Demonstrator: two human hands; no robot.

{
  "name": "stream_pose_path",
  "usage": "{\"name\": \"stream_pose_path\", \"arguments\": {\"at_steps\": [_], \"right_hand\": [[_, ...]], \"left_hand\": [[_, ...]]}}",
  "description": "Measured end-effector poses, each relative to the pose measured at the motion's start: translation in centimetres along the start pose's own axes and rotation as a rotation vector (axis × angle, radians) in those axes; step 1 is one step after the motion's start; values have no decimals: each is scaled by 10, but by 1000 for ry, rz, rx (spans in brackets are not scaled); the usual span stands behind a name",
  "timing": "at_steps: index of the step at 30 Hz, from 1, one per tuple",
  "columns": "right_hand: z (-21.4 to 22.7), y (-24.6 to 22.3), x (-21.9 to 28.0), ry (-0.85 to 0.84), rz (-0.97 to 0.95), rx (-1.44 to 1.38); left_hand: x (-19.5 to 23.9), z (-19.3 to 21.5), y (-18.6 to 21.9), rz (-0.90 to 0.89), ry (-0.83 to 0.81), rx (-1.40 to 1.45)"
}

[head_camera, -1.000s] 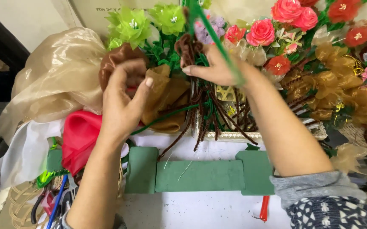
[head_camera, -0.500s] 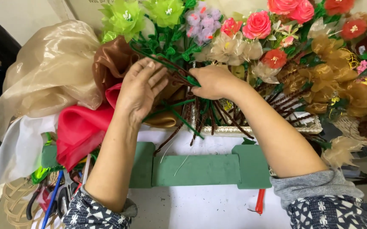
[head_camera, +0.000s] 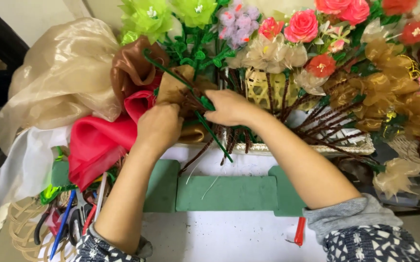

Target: The person arranges three green floral foam blocks on a white table and secures them together using thin wire. They insert the wire through the blocks, twist it to hold the pieces, and trim the excess with scissors.

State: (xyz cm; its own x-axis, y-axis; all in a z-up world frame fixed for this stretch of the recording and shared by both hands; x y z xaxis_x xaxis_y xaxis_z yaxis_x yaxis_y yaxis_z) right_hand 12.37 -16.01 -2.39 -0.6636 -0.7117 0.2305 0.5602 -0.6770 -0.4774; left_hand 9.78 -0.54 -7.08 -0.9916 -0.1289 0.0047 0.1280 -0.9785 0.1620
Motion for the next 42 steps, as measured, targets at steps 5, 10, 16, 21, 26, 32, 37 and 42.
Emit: {"name": "stream_pose_path", "arguments": {"at_steps": [5,10,16,21,26,32,37,42], "right_hand": [[-14,3,-11,-56,8,10],[-16,17,-13,-16,-9,-42],[11,35,-5,169,-61,-237],[-3,2,10,41,-2,-178],[-11,-4,1,126,97,-65],[25,2,13,308,123,-282],[60,-4,24,372,218,-583],[74,-10,34,415,350,-690]], "left_hand": [[11,15,26,-21,-150,55],[-4,0,38,-11,-246,127],[-5,7,39,-27,-209,135],[3,37,39,-34,-174,299],[6,36,25,-30,-124,426],[86,138,30,-195,310,627],[124,146,10,-231,606,707],[104,103,14,-194,443,638]]}}
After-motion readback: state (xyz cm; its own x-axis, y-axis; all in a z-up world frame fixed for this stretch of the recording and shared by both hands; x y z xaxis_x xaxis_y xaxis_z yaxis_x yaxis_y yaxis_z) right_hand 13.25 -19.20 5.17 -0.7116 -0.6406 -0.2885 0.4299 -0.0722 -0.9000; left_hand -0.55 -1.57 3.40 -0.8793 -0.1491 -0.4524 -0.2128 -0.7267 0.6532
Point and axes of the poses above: each hand's wrist, its own x-axis away from the middle knuckle, its own z-axis out of the back of the hand, y = z × x, the point moved 8 cm from there along -x, towards the middle knuckle, and after that the axes turned 3 degrees about z, right-handed, at the moved point
